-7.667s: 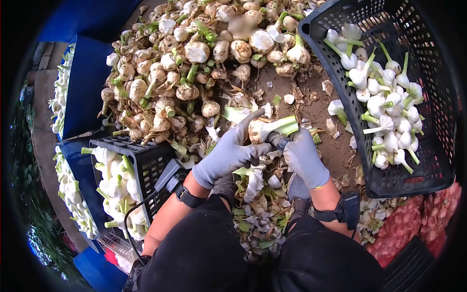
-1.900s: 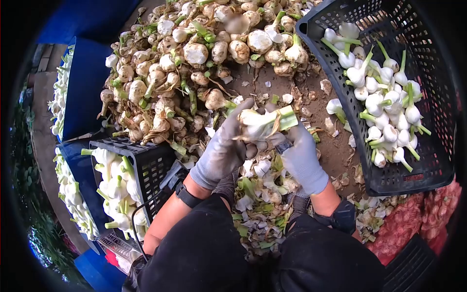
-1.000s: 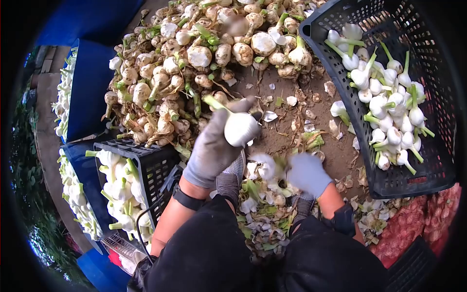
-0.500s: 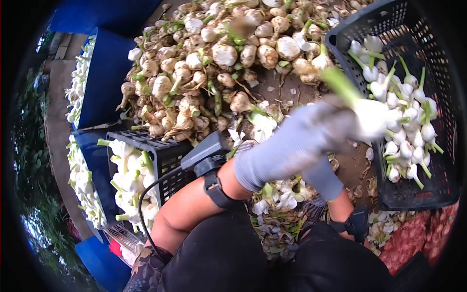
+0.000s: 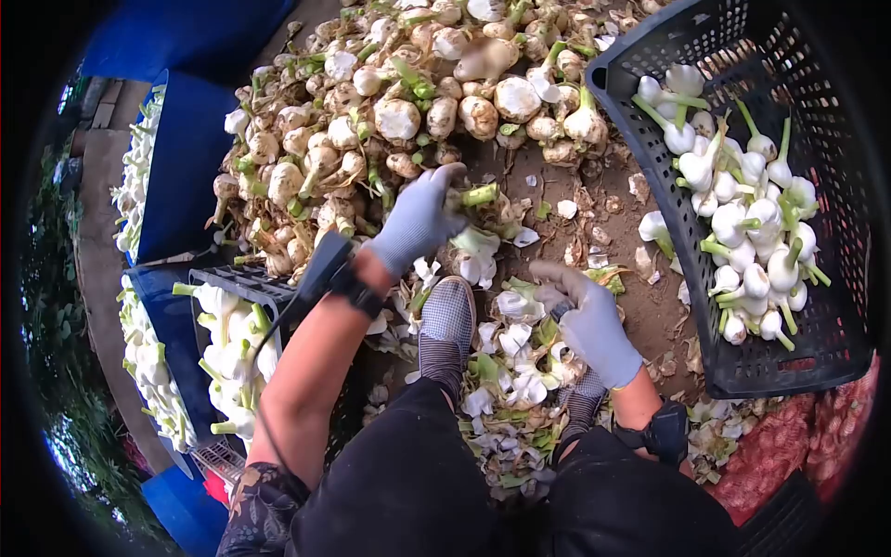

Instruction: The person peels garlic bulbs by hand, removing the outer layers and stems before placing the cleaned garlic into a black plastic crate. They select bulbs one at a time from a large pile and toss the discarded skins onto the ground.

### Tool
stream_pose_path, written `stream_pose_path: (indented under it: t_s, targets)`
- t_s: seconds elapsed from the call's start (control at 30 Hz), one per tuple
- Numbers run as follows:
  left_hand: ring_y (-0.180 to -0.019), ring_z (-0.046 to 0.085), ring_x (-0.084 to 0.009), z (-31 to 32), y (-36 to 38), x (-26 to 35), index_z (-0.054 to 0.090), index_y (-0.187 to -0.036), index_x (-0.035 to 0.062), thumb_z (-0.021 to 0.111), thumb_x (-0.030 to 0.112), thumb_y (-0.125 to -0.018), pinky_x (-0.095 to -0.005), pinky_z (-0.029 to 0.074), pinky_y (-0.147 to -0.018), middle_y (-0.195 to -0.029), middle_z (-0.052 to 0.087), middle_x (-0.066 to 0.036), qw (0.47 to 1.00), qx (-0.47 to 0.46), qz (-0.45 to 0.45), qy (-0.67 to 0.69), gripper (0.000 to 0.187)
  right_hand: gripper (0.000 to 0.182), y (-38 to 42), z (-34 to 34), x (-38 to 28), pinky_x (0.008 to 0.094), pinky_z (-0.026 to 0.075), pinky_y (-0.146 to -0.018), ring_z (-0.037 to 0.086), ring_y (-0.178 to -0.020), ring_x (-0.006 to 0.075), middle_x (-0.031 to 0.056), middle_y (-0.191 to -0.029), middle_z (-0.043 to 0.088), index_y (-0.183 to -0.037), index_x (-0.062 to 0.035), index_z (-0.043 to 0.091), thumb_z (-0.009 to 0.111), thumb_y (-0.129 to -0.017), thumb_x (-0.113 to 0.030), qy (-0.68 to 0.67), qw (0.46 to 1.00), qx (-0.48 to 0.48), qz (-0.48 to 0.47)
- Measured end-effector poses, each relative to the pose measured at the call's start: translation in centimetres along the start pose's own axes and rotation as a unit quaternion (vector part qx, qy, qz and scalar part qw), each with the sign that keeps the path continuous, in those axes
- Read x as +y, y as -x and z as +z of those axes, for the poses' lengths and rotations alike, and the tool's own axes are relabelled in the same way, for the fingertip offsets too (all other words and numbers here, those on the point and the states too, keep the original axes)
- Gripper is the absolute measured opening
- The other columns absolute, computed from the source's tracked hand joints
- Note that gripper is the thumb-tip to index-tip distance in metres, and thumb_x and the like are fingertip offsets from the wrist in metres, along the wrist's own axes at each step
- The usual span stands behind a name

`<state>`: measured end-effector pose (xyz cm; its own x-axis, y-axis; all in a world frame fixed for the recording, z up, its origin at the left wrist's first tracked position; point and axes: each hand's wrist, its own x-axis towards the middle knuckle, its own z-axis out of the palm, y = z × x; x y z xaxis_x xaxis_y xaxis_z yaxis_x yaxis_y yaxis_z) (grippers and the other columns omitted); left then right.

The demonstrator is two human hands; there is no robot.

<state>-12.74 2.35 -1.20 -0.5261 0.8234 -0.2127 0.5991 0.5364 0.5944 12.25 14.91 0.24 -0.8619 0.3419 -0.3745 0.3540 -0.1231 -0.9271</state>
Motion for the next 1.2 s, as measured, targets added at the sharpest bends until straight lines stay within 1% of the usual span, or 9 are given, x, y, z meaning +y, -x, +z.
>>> stream_pose_path:
  t_s: [0.13, 0.17, 0.3, 0.37, 0.73, 0.83, 1.03, 1.13, 1.2]
  targets:
    - [-0.112, 0.058, -0.0223, 0.2, 2.9, 5.4, 0.045, -0.129, -0.0037, 0.086, 0.025, -0.071, -0.0335, 0.046, -0.099, -0.118, 0.060, -0.015, 0.961, -0.144, 0.048, 0.231, 0.077, 0.052, -2.5, 0.3, 0.0, 0.0255, 0.052, -0.086, 0.064, -0.098, 0.0144, 0.0107, -0.104, 0.067, -0.141, -0.0060, 0.046, 0.050, -0.090, 0.003, -0.399, 0.911, -0.055, 0.091]
    - [-0.115, 0.057, -0.0248, -0.1, 3.6, 7.0, 0.046, -0.128, -0.0042, 0.087, 0.029, -0.070, -0.0337, 0.043, -0.102, -0.118, 0.061, -0.017, 0.960, -0.173, 0.059, 0.213, 0.078, 0.039, -2.7, 0.7, 1.2, 0.0246, 0.054, -0.080, 0.063, -0.094, 0.0124, 0.0098, -0.102, 0.067, -0.134, -0.0008, 0.052, 0.049, -0.096, -0.006, -0.221, 0.973, -0.052, -0.028]
    - [-0.126, 0.049, -0.0191, 0.8, 6.7, 7.9, 0.040, -0.141, 0.0009, 0.090, 0.017, -0.066, -0.0314, 0.042, -0.104, -0.134, 0.052, -0.012, 0.935, -0.089, 0.081, 0.335, 0.092, 0.036, -2.0, -0.5, -2.9, 0.0239, 0.044, -0.046, 0.051, -0.044, 0.0104, 0.0056, -0.065, 0.062, -0.103, 0.0023, 0.064, 0.056, -0.098, -0.033, -0.136, 0.980, 0.041, 0.136]
    - [-0.125, 0.048, -0.0164, 1.7, 7.0, 7.3, 0.041, -0.140, 0.0014, 0.088, 0.011, -0.068, -0.0304, 0.040, -0.105, -0.136, 0.051, -0.010, 0.967, -0.055, 0.143, 0.203, 0.087, 0.036, -1.9, -0.2, -2.9, 0.0232, 0.044, -0.048, 0.053, -0.048, 0.0095, 0.0057, -0.067, 0.063, -0.099, 0.0013, 0.064, 0.055, -0.099, -0.034, -0.155, 0.974, 0.019, 0.167]
    - [-0.119, 0.050, -0.0136, 1.7, 8.3, 7.5, 0.043, -0.140, -0.0010, 0.078, -0.002, -0.075, -0.0284, 0.046, -0.098, -0.136, 0.049, -0.008, 0.765, -0.090, -0.106, 0.629, 0.074, 0.029, -1.6, 0.7, -4.5, 0.0223, 0.047, -0.051, 0.057, -0.056, 0.0093, 0.0050, -0.070, 0.062, -0.106, 0.0024, 0.065, 0.054, -0.098, -0.024, -0.082, 0.990, -0.008, 0.115]
    - [-0.106, 0.058, -0.0131, 2.0, 8.4, 6.7, 0.041, -0.141, -0.0001, 0.077, -0.008, -0.073, -0.0267, 0.050, -0.090, -0.134, 0.052, -0.006, 0.845, -0.055, -0.046, 0.530, 0.078, 0.029, -1.8, 1.1, -5.1, 0.0216, 0.045, -0.049, 0.057, -0.056, 0.0091, 0.0049, -0.068, 0.062, -0.106, 0.0043, 0.064, 0.054, -0.098, -0.022, -0.146, 0.977, -0.016, 0.154]
    - [-0.093, 0.063, -0.0116, 2.2, 9.5, 6.8, 0.035, -0.146, 0.0045, 0.067, 0.008, -0.085, -0.0246, 0.051, -0.078, -0.116, 0.063, -0.007, 0.635, -0.052, -0.093, 0.765, 0.069, 0.013, -1.7, 2.0, -4.1, 0.0310, 0.047, -0.052, 0.060, -0.056, 0.0162, 0.0066, -0.066, 0.062, -0.089, 0.0051, 0.063, 0.054, -0.090, -0.004, -0.051, 0.985, 0.045, 0.162]
    - [-0.077, 0.059, -0.0108, 2.1, 9.4, 6.8, 0.027, -0.149, 0.0060, 0.061, 0.020, -0.093, -0.0233, 0.045, -0.062, -0.098, 0.061, -0.005, 0.579, -0.045, -0.153, 0.800, 0.068, 0.014, -1.5, 2.4, -3.2, 0.0362, 0.051, -0.063, 0.066, -0.070, 0.0212, 0.0079, -0.075, 0.068, -0.093, -0.0005, 0.066, 0.058, -0.082, 0.002, 0.357, 0.930, 0.080, -0.031]
    - [-0.078, 0.059, -0.0113, 1.8, 9.6, 6.8, 0.025, -0.149, 0.0055, 0.064, 0.018, -0.091, -0.0244, 0.047, -0.064, -0.098, 0.060, -0.005, 0.549, -0.051, -0.164, 0.818, 0.071, 0.017, -1.6, 3.0, -2.8, 0.0326, 0.050, -0.069, 0.065, -0.076, 0.0183, 0.0073, -0.083, 0.068, -0.098, 0.0003, 0.065, 0.056, -0.084, 0.003, 0.191, 0.979, 0.071, -0.026]
